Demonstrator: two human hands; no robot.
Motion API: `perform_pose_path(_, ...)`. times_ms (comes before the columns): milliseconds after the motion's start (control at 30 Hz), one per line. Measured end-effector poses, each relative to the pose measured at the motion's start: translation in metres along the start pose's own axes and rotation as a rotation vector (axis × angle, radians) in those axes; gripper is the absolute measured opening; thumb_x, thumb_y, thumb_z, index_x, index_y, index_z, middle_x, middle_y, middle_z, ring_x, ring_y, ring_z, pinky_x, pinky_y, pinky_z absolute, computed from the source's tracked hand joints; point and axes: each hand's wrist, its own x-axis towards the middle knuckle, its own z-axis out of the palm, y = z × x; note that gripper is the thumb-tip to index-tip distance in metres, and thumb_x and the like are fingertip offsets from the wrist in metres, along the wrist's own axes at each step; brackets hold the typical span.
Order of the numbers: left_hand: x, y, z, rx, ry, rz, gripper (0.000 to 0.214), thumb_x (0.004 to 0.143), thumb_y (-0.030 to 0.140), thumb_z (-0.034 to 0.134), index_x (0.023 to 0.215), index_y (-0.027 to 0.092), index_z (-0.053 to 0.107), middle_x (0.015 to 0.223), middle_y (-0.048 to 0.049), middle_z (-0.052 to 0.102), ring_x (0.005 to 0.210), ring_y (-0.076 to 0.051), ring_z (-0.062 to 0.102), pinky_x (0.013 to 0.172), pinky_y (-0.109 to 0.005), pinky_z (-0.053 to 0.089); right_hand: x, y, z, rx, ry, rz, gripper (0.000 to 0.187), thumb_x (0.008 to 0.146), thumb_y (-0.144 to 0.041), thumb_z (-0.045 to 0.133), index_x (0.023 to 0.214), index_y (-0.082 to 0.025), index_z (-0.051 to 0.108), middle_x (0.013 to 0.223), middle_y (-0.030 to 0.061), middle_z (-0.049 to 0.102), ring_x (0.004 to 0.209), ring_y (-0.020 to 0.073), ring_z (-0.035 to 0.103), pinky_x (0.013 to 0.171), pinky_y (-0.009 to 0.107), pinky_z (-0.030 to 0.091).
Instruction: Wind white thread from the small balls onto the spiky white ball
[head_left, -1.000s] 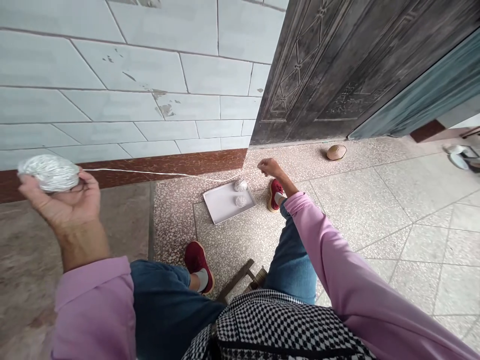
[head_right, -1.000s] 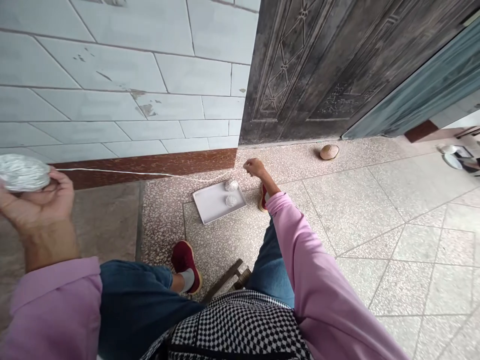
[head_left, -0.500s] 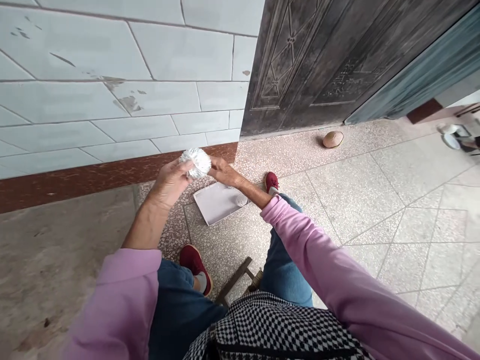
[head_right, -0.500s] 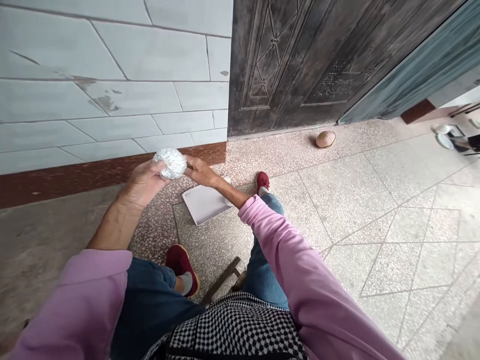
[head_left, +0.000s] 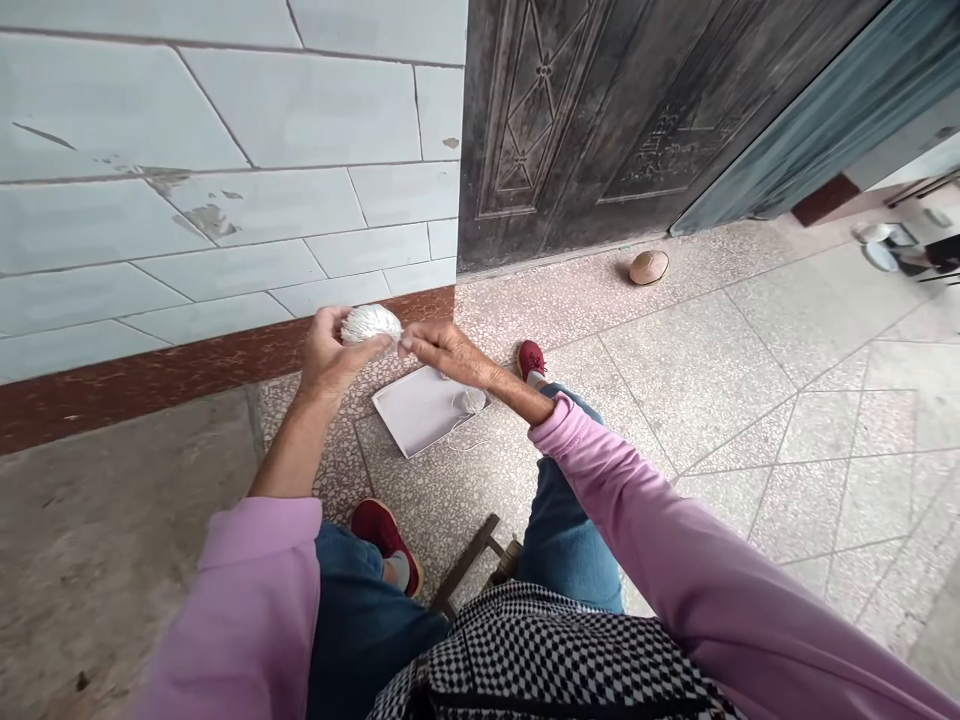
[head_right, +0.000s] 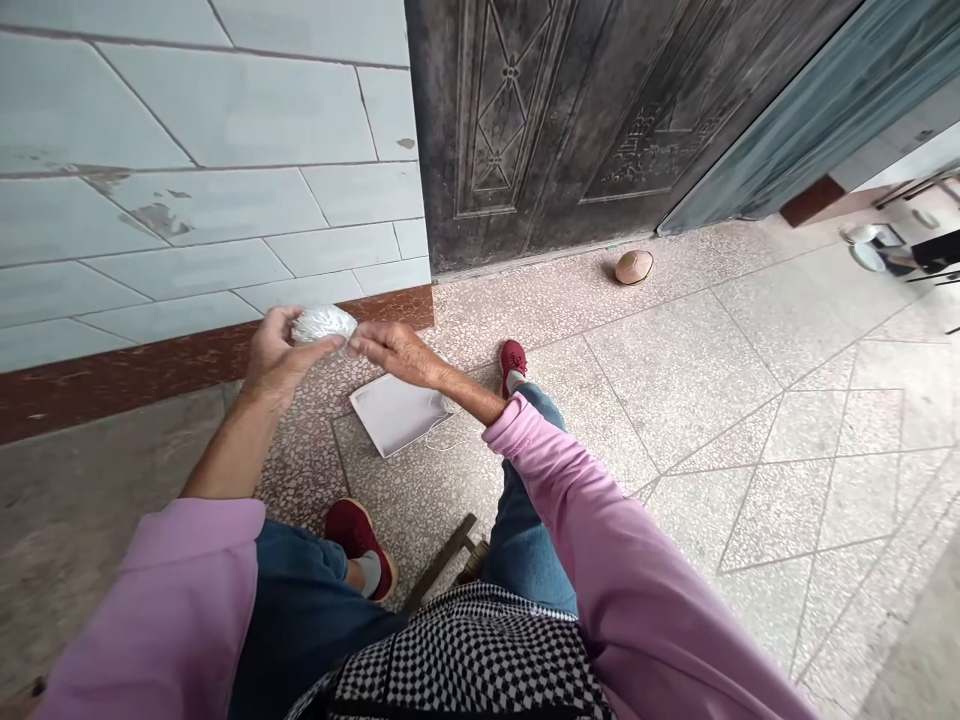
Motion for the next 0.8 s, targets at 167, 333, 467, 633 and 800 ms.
perform_pose_path(167, -0.026, 0.016, 0.023, 0.044, -0.253, -0.182, 0.068, 0.066, 0.054, 0.12, 0.118, 0.022, 0.093, 0.107, -0.0087, 0.088, 0.093, -0.027, 0.077, 0.075, -0.034, 0.062, 0.007, 0.001, -0.03, 0.076, 0.23, -0.059, 0.058, 0.125, -0.068, 0.085, 0.091, -0.024, 0.069, 0.086, 0.0011, 0.061, 0.085, 0.021, 0.055, 0.083, 0.033, 0.05)
perform_pose_path(333, -0.036, 0.024, 0.034, -0.209, -0.293, -0.249, 0.07, 0.063, 0.056, 0.123, 0.118, 0.022, 0.094, 0.117, -0.0136, 0.093, 0.101, -0.033, 0.087, 0.079, -0.037, 0.074, 0.014, 0.009, -0.02, 0.104, 0.294, -0.013, 0.07, 0.123, -0.073, 0.088, 0.082, -0.026, 0.055, 0.081, -0.0021, 0.048, 0.08, 0.019, 0.044, 0.076, 0.032, 0.045)
perform_pose_path(467, -0.035, 0.027, 0.027, -0.248, -0.272, -0.21, 0.071, 0.062, 0.053, 0.12, 0.12, 0.021, 0.092, 0.115, -0.0123, 0.092, 0.104, -0.034, 0.088, 0.087, -0.04, 0.077, 0.023, 0.015, -0.002, 0.064, 0.312, 0.029, 0.069, 0.127, -0.066, 0.082, 0.08, -0.028, 0.051, 0.082, -0.002, 0.046, 0.081, 0.0191, 0.044, 0.076, 0.033, 0.043)
perform_pose_path(633, -0.024, 0.031, 0.025, -0.336, -0.118, -0.091, 0.066, 0.058, 0.039, 0.113, 0.114, 0.021, 0.081, 0.113, -0.0087, 0.086, 0.111, -0.031, 0.081, 0.095, -0.041, 0.073, 0.024, 0.023, 0.012, -0.071, 0.16, 0.021, 0.058, 0.135, -0.05, 0.074, 0.086, -0.025, 0.056, 0.085, -0.002, 0.056, 0.085, 0.0187, 0.052, 0.086, 0.034, 0.044)
perform_pose_path(800, 0.0, 0.016, 0.01, -0.215, 0.166, -0.017, 0.088, 0.045, 0.032, 0.112, 0.123, 0.023, 0.071, 0.109, -0.0017, 0.08, 0.106, -0.026, 0.072, 0.086, -0.035, 0.063, 0.007, 0.019, 0.026, -0.118, -0.156, -0.006, 0.05, 0.134, -0.045, 0.079, 0.093, -0.022, 0.066, 0.086, -0.0009, 0.063, 0.086, 0.0198, 0.058, 0.085, 0.034, 0.045)
